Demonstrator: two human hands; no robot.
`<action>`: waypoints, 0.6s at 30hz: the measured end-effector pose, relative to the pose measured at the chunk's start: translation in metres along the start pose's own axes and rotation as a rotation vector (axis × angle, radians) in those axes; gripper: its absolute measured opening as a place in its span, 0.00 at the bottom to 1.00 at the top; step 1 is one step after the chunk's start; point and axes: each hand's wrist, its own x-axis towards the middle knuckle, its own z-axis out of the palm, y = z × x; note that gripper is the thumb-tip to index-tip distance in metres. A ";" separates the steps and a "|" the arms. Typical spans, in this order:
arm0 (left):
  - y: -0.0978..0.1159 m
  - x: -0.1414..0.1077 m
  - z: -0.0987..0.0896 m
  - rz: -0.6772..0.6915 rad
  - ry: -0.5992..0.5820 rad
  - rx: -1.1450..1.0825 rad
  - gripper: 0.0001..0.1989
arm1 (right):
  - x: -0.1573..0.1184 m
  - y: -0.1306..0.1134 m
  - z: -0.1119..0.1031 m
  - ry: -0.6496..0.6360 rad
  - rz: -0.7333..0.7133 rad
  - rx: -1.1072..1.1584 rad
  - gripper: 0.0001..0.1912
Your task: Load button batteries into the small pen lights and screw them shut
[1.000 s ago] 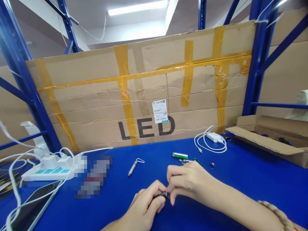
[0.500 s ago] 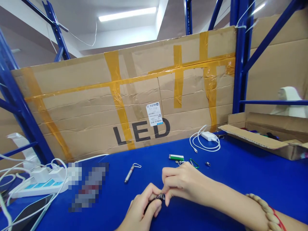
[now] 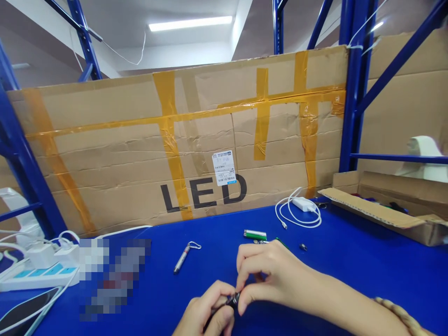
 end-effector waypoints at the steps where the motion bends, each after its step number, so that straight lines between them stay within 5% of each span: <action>1: 0.001 -0.001 0.000 -0.005 -0.004 0.015 0.23 | 0.000 0.000 -0.001 -0.016 0.011 0.028 0.13; 6: 0.003 -0.002 0.000 0.033 -0.016 0.078 0.22 | 0.002 -0.002 -0.007 -0.116 0.065 0.124 0.10; 18: 0.004 -0.004 -0.001 0.029 -0.002 0.069 0.24 | 0.001 0.006 0.001 -0.057 0.115 0.262 0.12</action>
